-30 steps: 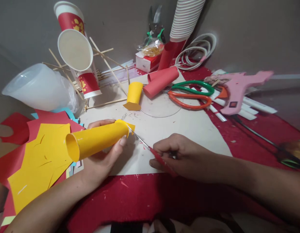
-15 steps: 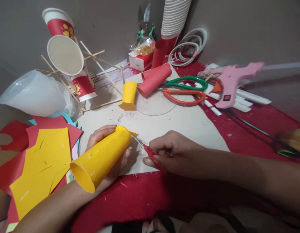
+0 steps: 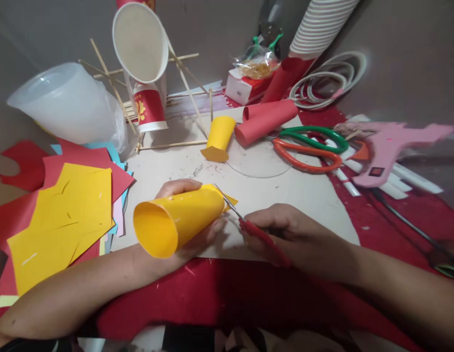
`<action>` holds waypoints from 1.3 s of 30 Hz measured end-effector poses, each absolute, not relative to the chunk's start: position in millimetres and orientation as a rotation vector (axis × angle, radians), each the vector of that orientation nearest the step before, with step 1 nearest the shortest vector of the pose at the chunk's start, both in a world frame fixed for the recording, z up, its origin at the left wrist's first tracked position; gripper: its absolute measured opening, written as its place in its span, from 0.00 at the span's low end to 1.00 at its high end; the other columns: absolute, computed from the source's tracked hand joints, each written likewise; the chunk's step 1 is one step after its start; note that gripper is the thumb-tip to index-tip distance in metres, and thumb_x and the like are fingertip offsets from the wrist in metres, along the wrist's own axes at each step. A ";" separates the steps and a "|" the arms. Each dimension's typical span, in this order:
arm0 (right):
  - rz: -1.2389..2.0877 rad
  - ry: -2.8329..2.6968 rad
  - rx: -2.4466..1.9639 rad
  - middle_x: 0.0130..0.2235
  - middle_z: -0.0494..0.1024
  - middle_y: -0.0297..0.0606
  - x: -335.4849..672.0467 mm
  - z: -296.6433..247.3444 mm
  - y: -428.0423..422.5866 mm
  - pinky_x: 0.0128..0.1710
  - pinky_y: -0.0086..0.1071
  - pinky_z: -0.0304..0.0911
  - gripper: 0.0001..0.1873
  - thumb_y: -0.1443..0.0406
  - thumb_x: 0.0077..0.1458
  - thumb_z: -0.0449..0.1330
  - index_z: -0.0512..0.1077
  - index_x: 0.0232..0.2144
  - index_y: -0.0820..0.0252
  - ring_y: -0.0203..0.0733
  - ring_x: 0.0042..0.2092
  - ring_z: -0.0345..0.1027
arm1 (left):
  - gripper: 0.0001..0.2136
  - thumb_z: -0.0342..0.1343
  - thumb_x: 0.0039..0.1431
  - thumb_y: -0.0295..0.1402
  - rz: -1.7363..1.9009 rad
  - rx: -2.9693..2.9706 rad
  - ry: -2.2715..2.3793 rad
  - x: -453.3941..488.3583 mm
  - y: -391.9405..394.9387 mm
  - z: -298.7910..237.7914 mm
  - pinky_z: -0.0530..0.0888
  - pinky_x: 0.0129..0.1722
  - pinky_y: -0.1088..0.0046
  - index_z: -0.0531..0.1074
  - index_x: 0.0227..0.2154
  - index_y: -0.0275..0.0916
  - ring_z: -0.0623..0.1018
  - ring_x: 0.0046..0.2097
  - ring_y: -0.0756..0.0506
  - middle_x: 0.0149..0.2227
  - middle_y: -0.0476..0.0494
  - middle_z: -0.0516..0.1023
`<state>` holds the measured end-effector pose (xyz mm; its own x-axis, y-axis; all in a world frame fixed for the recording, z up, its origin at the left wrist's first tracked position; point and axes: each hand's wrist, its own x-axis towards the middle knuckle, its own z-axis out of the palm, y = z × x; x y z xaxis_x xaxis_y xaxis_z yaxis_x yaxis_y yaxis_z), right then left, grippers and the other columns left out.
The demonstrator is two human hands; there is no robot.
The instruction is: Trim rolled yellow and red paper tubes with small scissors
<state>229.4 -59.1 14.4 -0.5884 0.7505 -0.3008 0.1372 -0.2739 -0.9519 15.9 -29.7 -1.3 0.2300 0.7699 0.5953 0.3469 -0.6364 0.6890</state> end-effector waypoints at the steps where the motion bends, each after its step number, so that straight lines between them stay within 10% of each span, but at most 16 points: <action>1: 1.876 -1.565 -1.109 0.17 0.55 0.26 228.7 13.5 -59.7 0.19 0.27 0.41 0.28 0.49 0.54 0.62 0.57 0.17 0.58 0.28 0.20 0.45 | 0.24 0.69 0.47 0.38 1.409 2.087 1.041 16.3 -29.0 -4.8 0.77 0.43 0.64 0.68 0.47 0.42 0.79 0.42 0.44 0.41 0.44 0.76; 39: 1.800 -1.653 -1.240 0.17 0.54 0.26 226.6 20.3 -59.1 0.20 0.27 0.42 0.30 0.45 0.52 0.61 0.56 0.16 0.58 0.29 0.21 0.44 | 0.27 0.70 0.44 0.42 1.318 2.036 1.128 14.0 -29.2 -15.6 0.78 0.45 0.60 0.68 0.46 0.43 0.79 0.43 0.42 0.42 0.43 0.76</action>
<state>226.6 -59.1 20.3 -0.5277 0.7804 -0.3356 0.2680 -0.2219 -0.9375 14.0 -29.2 -15.6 0.2037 0.8294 0.5202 0.3861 -0.5564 0.7358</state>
